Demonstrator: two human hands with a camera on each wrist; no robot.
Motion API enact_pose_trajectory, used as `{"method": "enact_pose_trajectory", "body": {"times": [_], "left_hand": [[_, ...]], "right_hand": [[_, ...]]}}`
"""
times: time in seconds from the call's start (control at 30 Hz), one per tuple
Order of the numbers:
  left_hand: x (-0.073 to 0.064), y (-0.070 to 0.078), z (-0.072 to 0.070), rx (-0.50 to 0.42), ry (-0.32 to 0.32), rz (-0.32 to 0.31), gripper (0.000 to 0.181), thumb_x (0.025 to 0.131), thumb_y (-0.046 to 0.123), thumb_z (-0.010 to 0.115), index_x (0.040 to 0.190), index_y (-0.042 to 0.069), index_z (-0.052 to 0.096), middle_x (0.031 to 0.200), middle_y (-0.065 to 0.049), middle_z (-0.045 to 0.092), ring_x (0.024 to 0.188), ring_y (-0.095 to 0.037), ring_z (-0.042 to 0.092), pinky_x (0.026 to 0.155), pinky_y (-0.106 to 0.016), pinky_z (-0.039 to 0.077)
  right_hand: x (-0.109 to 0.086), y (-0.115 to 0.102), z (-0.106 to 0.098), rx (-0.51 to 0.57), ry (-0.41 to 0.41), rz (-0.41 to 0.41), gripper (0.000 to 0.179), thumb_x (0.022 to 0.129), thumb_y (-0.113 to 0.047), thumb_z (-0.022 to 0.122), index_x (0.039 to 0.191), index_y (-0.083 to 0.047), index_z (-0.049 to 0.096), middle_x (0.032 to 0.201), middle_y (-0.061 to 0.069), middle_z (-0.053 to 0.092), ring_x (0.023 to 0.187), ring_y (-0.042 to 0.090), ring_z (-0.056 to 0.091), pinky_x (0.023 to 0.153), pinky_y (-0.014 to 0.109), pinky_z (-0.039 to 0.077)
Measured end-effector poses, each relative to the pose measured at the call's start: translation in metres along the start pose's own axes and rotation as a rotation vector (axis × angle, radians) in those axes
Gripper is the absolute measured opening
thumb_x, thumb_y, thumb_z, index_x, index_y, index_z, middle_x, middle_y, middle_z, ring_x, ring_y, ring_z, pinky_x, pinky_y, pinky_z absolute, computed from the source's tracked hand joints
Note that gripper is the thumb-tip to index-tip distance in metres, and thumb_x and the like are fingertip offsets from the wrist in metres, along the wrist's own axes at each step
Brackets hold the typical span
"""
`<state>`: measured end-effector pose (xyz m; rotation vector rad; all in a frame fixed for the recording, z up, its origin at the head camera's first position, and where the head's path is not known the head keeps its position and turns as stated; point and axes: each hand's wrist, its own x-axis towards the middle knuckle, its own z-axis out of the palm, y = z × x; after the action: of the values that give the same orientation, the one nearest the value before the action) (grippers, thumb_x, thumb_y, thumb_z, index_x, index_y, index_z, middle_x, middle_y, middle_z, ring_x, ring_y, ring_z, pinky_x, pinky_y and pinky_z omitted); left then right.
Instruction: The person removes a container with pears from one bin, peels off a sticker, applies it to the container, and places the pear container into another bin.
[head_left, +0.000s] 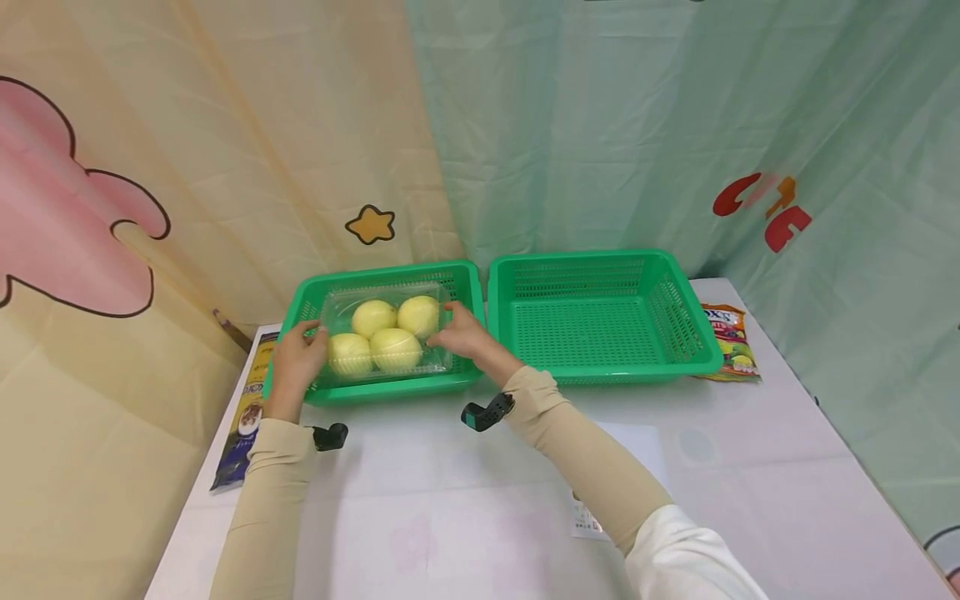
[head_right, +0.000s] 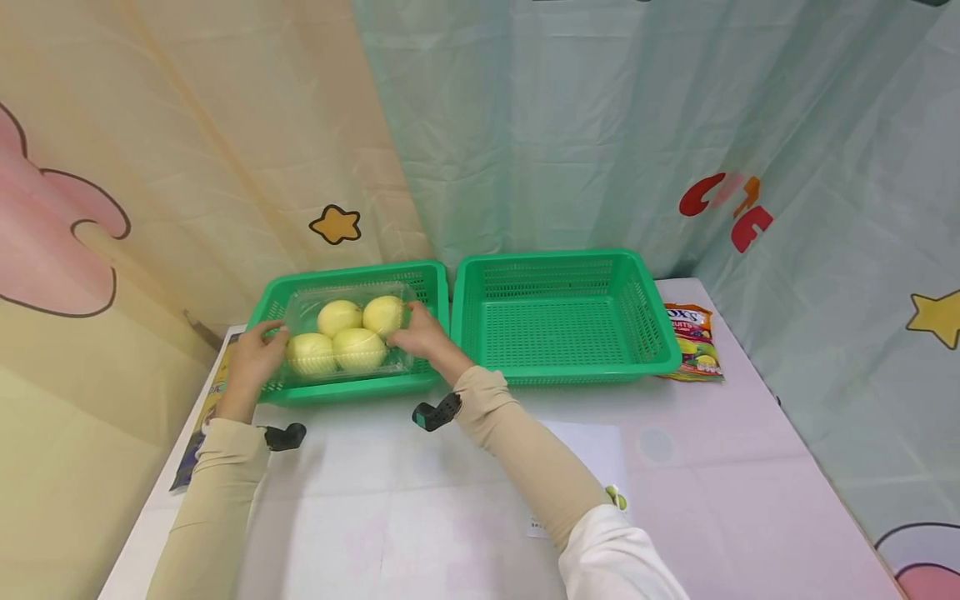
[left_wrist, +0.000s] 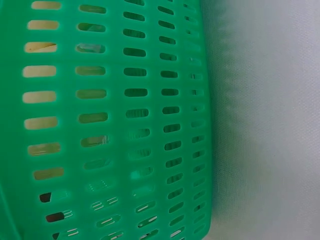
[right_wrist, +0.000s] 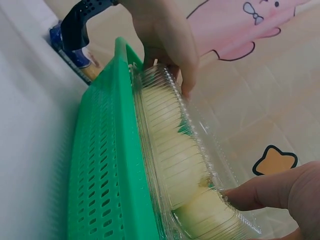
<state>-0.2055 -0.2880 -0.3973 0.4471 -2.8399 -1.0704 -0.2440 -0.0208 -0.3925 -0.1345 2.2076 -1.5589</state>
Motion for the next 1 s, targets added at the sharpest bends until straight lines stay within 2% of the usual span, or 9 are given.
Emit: {"method": "enact_pose_trajectory", "body": {"times": [0.2,0.37,0.57,0.7,0.87,1.0], "left_hand": [[0.0003,-0.0011,0.0003,0.006,0.012,0.009,0.053,0.106,0.032,0.037,0.149,0.001,0.045,0.134,-0.031,0.060,0.107,-0.039,0.063,0.066,-0.027,0.045],[0.0006,-0.0014,0.0009,0.004,0.016,0.015,0.052,0.106,0.030,0.039,0.148,0.001,0.046,0.130,-0.031,0.062,0.090,-0.032,0.063,0.061,-0.026,0.044],[0.0007,0.0002,0.0012,0.006,0.025,-0.002,0.051,0.106,0.030,0.039,0.148,0.002,0.047,0.127,-0.030,0.063,0.078,-0.023,0.058,0.059,-0.026,0.044],[0.0006,0.0013,0.0010,0.005,0.029,-0.015,0.051,0.107,0.031,0.039,0.149,0.003,0.046,0.129,-0.030,0.063,0.083,-0.026,0.060,0.061,-0.027,0.044],[-0.0007,0.0010,0.0002,-0.005,0.021,-0.025,0.052,0.107,0.032,0.038,0.149,0.004,0.046,0.134,-0.029,0.060,0.105,-0.037,0.062,0.069,-0.032,0.046],[-0.0017,0.0010,0.0004,-0.011,0.029,-0.029,0.051,0.107,0.032,0.039,0.148,0.004,0.047,0.131,-0.029,0.061,0.105,-0.037,0.062,0.068,-0.031,0.045]], "right_hand": [[-0.0002,0.0003,-0.0011,-0.007,0.004,-0.006,0.080,0.089,-0.010,0.068,0.157,-0.008,0.026,0.138,0.023,0.053,0.129,0.037,0.052,0.110,0.053,0.043],[0.0014,0.0019,-0.0011,-0.014,0.007,-0.004,0.079,0.089,-0.010,0.068,0.157,-0.009,0.027,0.133,0.021,0.056,0.126,0.035,0.054,0.107,0.051,0.045],[0.0027,0.0024,-0.0015,-0.024,0.007,-0.012,0.079,0.089,-0.011,0.069,0.156,-0.009,0.028,0.122,0.019,0.059,0.111,0.030,0.056,0.093,0.043,0.046],[0.0034,0.0025,-0.0031,-0.032,0.007,-0.014,0.078,0.090,-0.012,0.069,0.157,-0.009,0.029,0.121,0.017,0.059,0.107,0.026,0.056,0.091,0.040,0.046],[0.0042,0.0036,-0.0053,-0.027,0.010,-0.008,0.076,0.091,-0.015,0.070,0.156,-0.008,0.031,0.118,0.013,0.057,0.098,0.021,0.051,0.085,0.037,0.044],[0.0035,0.0033,-0.0066,-0.019,0.009,0.006,0.075,0.091,-0.018,0.070,0.156,-0.008,0.034,0.134,0.015,0.055,0.118,0.027,0.055,0.100,0.044,0.048]]}}
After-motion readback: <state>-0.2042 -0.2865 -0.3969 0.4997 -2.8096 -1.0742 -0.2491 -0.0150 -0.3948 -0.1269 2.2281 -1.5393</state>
